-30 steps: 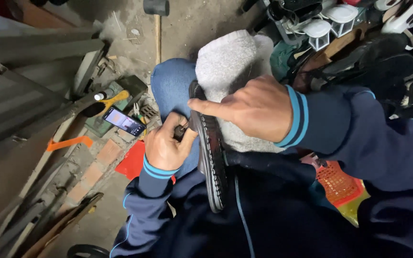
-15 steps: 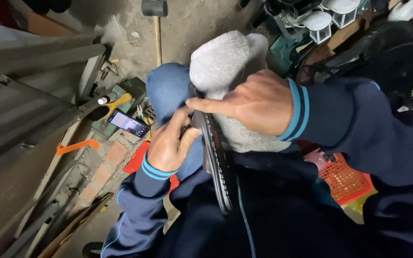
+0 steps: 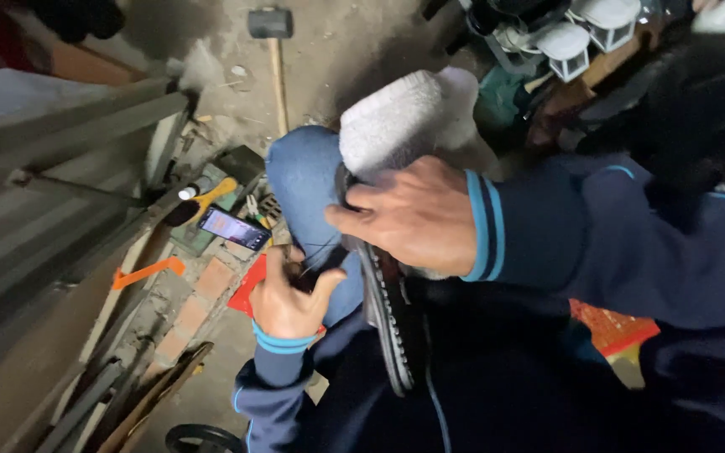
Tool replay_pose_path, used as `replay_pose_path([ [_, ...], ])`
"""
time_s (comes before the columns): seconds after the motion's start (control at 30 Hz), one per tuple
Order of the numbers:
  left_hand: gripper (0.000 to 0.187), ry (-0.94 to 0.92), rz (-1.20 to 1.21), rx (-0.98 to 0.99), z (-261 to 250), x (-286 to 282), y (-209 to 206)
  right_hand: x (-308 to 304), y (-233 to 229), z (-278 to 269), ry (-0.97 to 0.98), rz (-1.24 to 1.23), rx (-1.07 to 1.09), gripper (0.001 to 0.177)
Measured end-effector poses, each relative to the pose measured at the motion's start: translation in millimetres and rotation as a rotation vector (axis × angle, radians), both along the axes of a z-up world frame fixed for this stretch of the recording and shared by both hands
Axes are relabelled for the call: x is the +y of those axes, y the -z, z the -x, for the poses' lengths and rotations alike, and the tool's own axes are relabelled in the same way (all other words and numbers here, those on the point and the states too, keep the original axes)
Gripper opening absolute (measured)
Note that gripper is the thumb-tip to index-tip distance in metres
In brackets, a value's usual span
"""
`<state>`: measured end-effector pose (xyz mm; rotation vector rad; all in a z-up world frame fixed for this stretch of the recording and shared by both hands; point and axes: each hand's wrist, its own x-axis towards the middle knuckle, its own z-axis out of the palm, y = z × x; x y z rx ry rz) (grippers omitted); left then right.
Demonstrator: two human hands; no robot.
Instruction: Hand-stitching the sole of a leather sandal using a needle and thread in a workshop environment.
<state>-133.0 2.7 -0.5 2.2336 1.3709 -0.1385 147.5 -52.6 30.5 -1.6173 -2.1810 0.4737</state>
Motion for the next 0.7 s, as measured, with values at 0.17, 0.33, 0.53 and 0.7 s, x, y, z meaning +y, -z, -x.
replay_pose_path([
  [0.17, 0.064, 0.025, 0.080, -0.133, -5.0, 3.8, -13.8, 1.7, -22.1, -6.3, 0.057, -0.002, -0.045, 0.036],
  [0.33, 0.058, -0.013, 0.168, -0.226, 31.1, -1.9, -5.5, -13.7, -19.6, -8.8, 0.125, -0.013, -0.047, 0.034],
  [0.53, 0.050, -0.072, 0.203, -0.298, 41.7, -4.2, -16.0, -36.5, -6.9, -25.6, 0.036, 0.145, 0.078, 0.062],
  [0.7, 0.014, -0.113, 0.152, -0.557, 0.5, -14.4, -22.7, -41.8, -11.2, -26.4, 0.069, 0.104, 0.121, 0.057],
])
